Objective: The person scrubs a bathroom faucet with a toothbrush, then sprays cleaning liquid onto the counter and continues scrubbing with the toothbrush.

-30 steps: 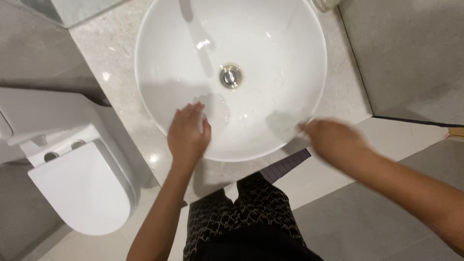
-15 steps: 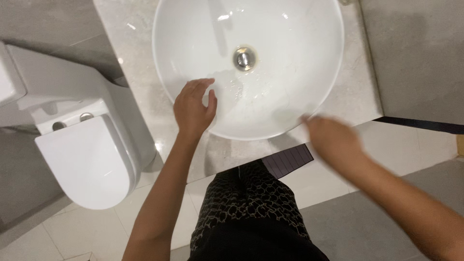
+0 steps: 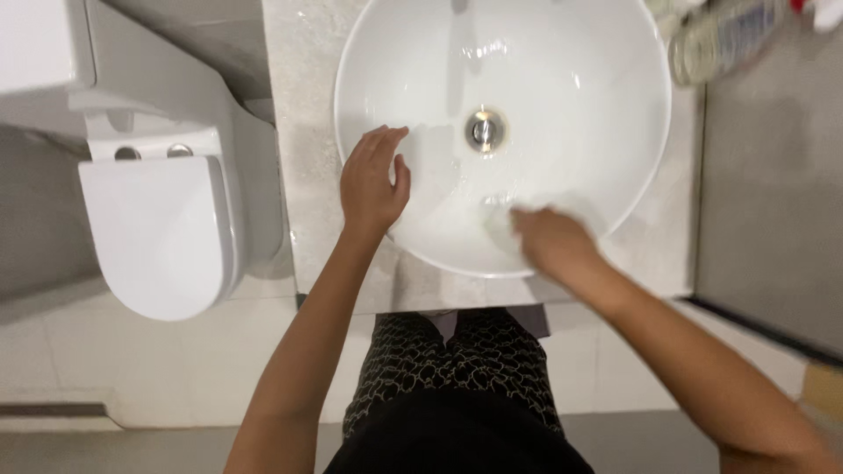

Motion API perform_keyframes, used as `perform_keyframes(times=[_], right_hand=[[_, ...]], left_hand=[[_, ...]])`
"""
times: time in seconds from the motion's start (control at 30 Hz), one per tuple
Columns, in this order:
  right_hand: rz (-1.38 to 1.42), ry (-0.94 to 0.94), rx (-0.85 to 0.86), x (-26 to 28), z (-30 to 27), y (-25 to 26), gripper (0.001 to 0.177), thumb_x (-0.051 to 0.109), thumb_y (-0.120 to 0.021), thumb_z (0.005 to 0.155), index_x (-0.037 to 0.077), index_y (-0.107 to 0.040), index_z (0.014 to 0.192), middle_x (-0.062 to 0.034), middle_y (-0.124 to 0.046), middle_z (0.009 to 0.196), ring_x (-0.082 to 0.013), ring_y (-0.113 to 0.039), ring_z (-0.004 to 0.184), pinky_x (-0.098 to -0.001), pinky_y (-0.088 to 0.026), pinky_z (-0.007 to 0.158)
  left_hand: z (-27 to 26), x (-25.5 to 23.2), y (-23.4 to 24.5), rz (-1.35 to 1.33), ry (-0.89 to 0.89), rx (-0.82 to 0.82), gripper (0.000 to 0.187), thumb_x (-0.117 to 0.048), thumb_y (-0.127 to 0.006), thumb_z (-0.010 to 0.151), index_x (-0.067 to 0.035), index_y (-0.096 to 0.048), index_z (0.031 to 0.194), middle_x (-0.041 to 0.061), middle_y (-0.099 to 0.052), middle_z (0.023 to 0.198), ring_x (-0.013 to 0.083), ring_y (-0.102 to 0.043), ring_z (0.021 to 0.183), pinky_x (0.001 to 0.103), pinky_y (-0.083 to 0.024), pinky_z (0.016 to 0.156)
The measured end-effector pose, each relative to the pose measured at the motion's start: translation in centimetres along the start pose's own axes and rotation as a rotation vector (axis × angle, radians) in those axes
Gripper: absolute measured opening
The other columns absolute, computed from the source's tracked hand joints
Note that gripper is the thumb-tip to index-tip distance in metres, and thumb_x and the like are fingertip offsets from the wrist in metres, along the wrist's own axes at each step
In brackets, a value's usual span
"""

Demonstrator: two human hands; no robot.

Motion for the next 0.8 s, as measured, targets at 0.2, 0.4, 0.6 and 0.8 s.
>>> perform_keyframes(times=[0.2,0.4,0.6,0.8], right_hand=[[0.362,0.236,0.235,3.4,1.9,-2.9,0.02,0.019,-0.049,0.104,0.012,-0.067,0.108,-0.0088,-0.075,0.085,-0.0172,-0.06,0.056,-0.0357,-0.049,0.057],[0.514,0.704,-0.176,9.1,7.1,-1.0,0.012,0.012,-0.053,0.101,0.004,-0.061,0.105,-0.019,-0.072,0.091,-0.0323,-0.071,0.082,-0.0461,-0.055,0.072],[0.469,0.432,-0.339,9.0,14.9,2.3,0.02,0.012,-0.045,0.104,0.0,-0.053,0.118,-0.0221,-0.069,0.11,-0.0388,-0.067,0.102,-0.0501,-0.053,0.085],[-0.102,0.833,-0.519,11.7,12.5,-0.4,0.042,0.004,-0.051,0.089,-0.008,-0.048,0.129,-0.0269,-0.063,0.114,-0.0401,-0.069,0.094,-0.0485,-0.057,0.068]], left_hand=[[-0.4,0.6,0.4,0.019,0.118,-0.036,0.042,0.008,-0.059,0.091,-0.006,-0.067,0.13,0.015,-0.069,0.128,0.0332,-0.064,0.123,0.044,-0.052,0.098],[-0.7,0.1,1.1,-0.015,0.105,-0.091,0.029,-0.013,-0.057,0.108,-0.008,-0.064,0.135,0.016,-0.067,0.133,0.0361,-0.062,0.129,0.046,-0.051,0.109],[-0.9,0.6,0.8,0.011,0.131,-0.066,0.039,-0.027,-0.049,0.111,-0.009,-0.059,0.144,0.016,-0.062,0.144,0.0368,-0.054,0.14,0.049,-0.044,0.116],[-0.6,0.9,0.3,0.078,0.158,-0.05,0.042,-0.022,-0.055,0.108,-0.009,-0.054,0.148,0.012,-0.059,0.148,0.0331,-0.051,0.143,0.048,-0.045,0.115]])
Point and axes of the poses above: each hand's wrist, its own z-axis towards the middle knuckle, its own y-axis out of the back of the hand, x = y × z, the point moved 10 cm from there along z, towards the middle knuckle
